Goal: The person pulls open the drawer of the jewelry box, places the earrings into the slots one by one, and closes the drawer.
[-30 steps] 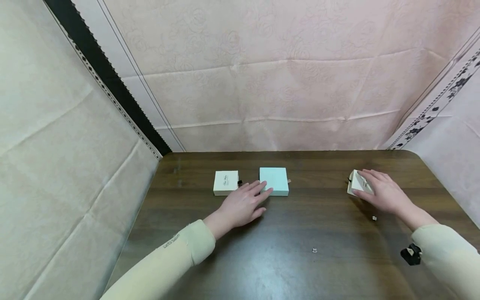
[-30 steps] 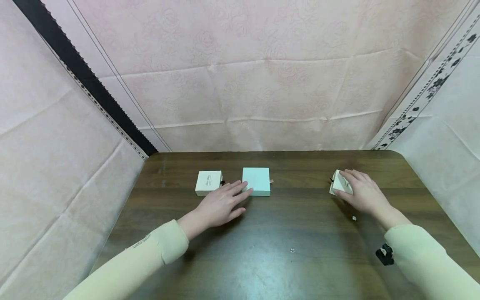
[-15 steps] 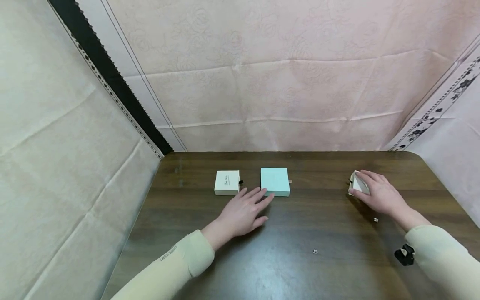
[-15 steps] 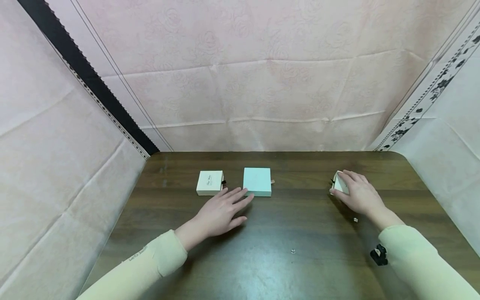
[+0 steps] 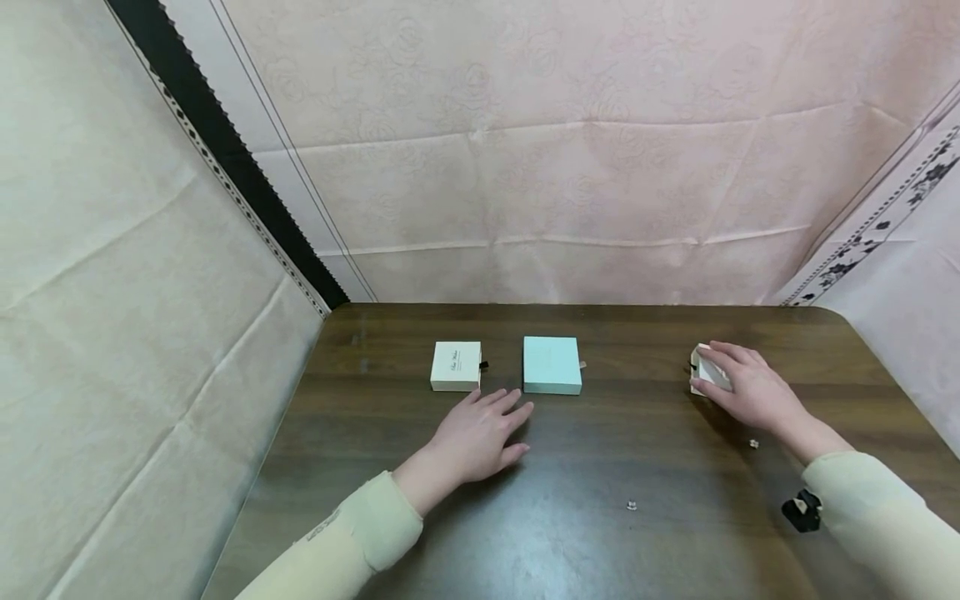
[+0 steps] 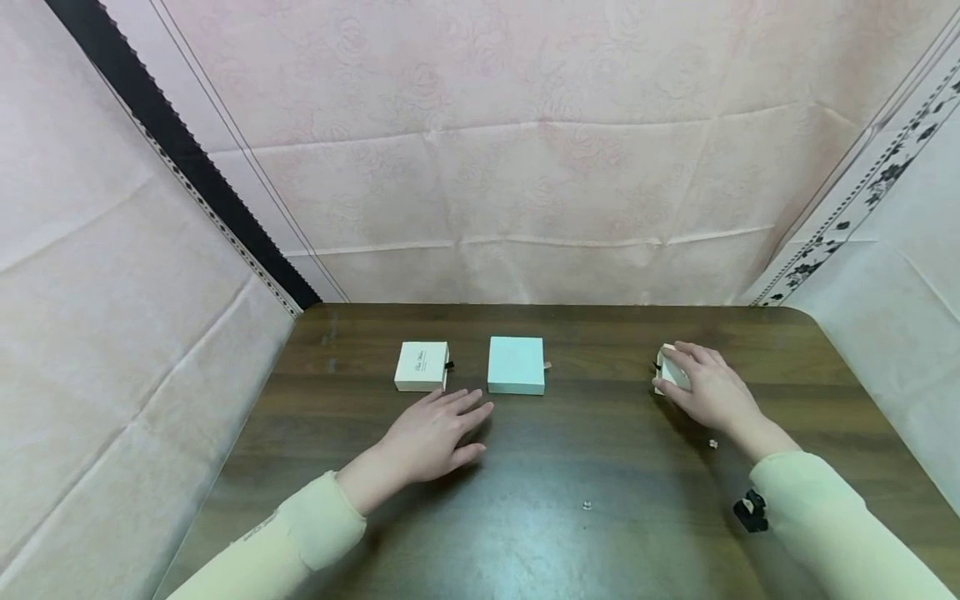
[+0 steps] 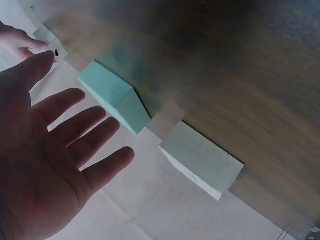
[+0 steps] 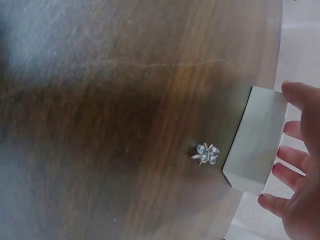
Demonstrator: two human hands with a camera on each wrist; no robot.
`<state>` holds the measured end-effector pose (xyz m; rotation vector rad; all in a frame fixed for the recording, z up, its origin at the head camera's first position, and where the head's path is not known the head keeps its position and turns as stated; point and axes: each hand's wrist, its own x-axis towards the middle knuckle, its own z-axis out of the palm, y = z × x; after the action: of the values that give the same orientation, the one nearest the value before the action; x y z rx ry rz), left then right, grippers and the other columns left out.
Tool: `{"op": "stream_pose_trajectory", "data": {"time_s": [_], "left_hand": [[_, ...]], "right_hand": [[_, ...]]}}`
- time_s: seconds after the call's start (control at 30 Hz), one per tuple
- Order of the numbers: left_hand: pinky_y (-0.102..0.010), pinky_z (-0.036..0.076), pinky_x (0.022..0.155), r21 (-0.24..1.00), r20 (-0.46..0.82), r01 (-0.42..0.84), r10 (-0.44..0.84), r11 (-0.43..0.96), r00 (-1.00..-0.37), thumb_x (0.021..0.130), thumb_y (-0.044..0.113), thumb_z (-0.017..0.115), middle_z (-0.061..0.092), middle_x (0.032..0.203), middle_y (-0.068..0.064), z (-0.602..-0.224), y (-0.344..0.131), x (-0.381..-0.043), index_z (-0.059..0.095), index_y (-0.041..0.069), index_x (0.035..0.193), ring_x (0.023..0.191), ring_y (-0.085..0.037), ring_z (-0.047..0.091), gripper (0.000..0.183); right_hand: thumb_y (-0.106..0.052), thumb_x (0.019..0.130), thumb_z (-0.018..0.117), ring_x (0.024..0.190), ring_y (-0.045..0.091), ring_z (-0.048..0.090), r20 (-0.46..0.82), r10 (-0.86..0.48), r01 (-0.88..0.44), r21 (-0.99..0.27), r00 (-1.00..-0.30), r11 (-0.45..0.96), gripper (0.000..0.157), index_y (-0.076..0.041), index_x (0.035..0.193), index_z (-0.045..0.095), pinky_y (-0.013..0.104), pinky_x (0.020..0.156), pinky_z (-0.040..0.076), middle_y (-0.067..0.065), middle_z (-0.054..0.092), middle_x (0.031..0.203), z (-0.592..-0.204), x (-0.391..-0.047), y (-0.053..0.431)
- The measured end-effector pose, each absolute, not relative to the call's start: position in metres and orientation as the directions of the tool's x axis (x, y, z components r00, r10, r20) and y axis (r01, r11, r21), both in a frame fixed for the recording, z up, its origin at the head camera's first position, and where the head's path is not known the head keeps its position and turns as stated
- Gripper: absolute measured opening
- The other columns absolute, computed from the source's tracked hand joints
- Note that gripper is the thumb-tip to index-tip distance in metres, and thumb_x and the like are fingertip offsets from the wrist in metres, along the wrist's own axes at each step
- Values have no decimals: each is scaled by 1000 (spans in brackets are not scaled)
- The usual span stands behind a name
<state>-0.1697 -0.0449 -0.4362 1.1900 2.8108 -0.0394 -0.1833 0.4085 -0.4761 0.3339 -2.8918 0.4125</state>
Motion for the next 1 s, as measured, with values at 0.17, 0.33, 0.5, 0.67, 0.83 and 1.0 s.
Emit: {"op": "stream_pose_trajectory", "data": {"time_s": [0.17,0.33,0.5,0.67,0.83,1.0], "left_hand": [[-52,43,121,7,-94,713,710,701,-698,108,51,59,52,163,-9,-435,-48,-168,57,19,157,147,-26,53,59],[-51,43,120,17,-114,706,703,708,-702,108,51,59,52,163,-9,-435,-51,-166,56,19,157,148,-25,53,59],[-51,43,121,21,-117,712,709,701,-695,108,51,60,52,163,-8,-435,-51,-165,57,18,157,148,-25,53,59],[-51,44,120,20,-120,718,714,696,-689,108,51,60,52,162,-8,-435,-50,-163,58,18,157,147,-25,54,59],[-50,44,120,26,-135,720,716,693,-684,108,51,59,53,162,-8,-434,-51,-161,58,18,156,147,-24,54,58],[-50,43,121,30,-148,724,719,689,-679,108,51,58,53,161,-7,-434,-50,-160,58,18,156,147,-23,53,58]], "right_hand": [[-27,96,79,129,57,50,244,-202,-264,-256,-949,930,63,9,143,57,71,99,46,35,54,145,-478,-184,407],[-31,99,77,132,57,47,200,-190,-240,-267,-961,933,68,12,146,54,72,100,45,35,51,148,-477,-186,407],[-31,99,76,133,56,48,189,-208,-253,-262,-960,931,67,11,146,55,71,100,46,33,51,150,-477,-185,407],[-26,94,80,132,55,51,203,-247,-294,-251,-948,922,65,8,145,58,69,98,49,31,53,150,-475,-182,404],[-23,93,81,135,56,51,189,-287,-328,-240,-939,914,64,4,146,59,71,101,49,29,53,152,-474,-180,402],[-20,91,81,138,56,51,186,-325,-363,-231,-927,903,63,0,147,60,72,103,48,28,53,154,-473,-177,402]]}}
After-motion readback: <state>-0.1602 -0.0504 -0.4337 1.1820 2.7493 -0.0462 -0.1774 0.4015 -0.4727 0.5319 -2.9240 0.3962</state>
